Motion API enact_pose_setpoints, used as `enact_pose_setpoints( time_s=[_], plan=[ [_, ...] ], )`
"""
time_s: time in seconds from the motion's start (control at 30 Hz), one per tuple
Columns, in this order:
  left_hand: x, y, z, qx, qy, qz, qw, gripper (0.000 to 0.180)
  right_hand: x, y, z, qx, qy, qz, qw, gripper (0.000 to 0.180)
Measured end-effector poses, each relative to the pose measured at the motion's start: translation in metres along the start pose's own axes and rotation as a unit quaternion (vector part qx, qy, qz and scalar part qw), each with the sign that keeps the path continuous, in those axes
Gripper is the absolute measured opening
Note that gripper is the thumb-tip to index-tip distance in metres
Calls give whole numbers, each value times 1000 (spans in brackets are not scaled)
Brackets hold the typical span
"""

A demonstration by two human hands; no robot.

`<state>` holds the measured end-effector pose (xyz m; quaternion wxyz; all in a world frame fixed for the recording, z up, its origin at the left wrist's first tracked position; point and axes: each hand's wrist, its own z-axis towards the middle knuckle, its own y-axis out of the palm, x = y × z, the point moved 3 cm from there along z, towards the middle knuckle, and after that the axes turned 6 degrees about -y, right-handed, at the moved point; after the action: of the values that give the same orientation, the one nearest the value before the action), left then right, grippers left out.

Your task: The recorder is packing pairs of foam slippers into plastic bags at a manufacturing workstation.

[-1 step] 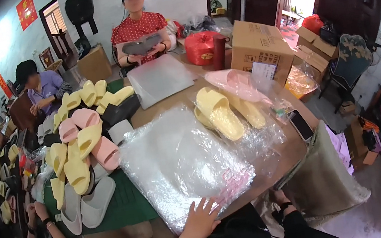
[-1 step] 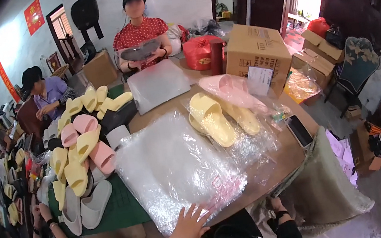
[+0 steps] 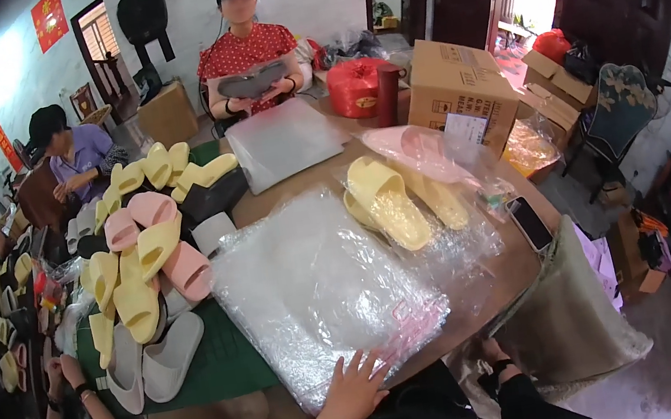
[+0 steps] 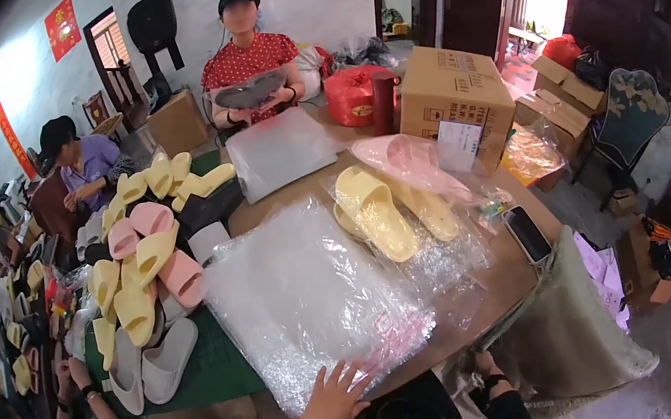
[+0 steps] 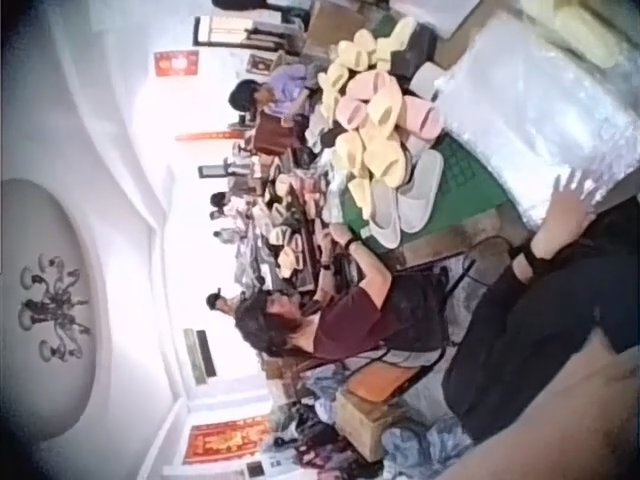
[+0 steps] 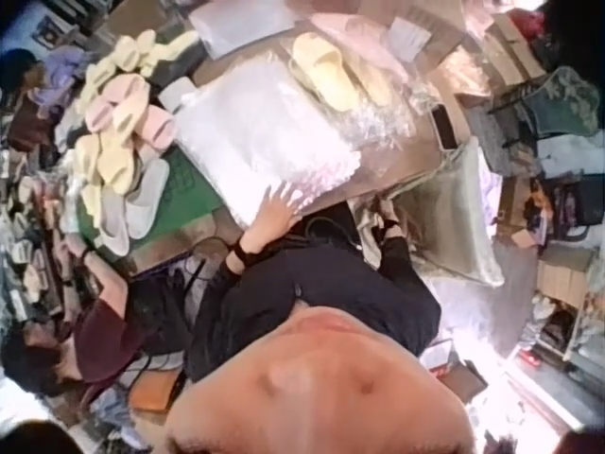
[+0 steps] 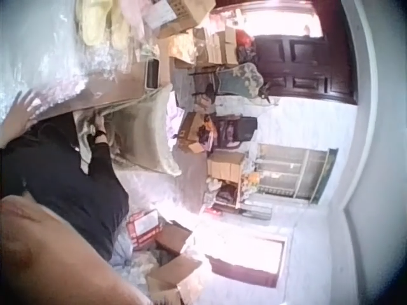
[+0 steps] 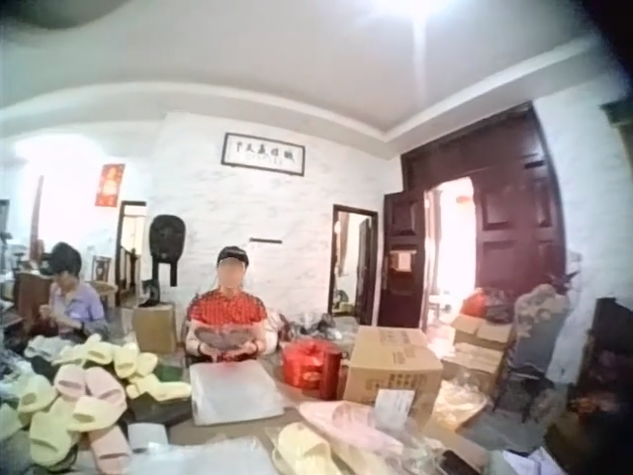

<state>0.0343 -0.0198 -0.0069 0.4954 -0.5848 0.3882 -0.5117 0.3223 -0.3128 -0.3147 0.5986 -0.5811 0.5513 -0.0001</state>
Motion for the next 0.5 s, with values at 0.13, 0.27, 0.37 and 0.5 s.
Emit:
enact_pose_setpoints(
  time_s=[0.13, 0.27, 0.37, 0.5],
  plan=[
    [-2, 5, -3, 5, -1, -7, 1000, 58, -23, 20, -11, -53, 41, 338, 939, 47],
    [-3, 5, -2, 20, 2, 7, 1000, 49, -48, 34, -34, -166, 1, 175, 970, 45],
    [4, -8, -2, 27, -6, -2, 1000, 48, -1, 17, -76, -202, 33, 4, 979, 44],
    [3, -3, -2, 64, -12, -53, 996, 45, -46, 27, -78, -283, -127, -160, 937, 44]
  ],
)
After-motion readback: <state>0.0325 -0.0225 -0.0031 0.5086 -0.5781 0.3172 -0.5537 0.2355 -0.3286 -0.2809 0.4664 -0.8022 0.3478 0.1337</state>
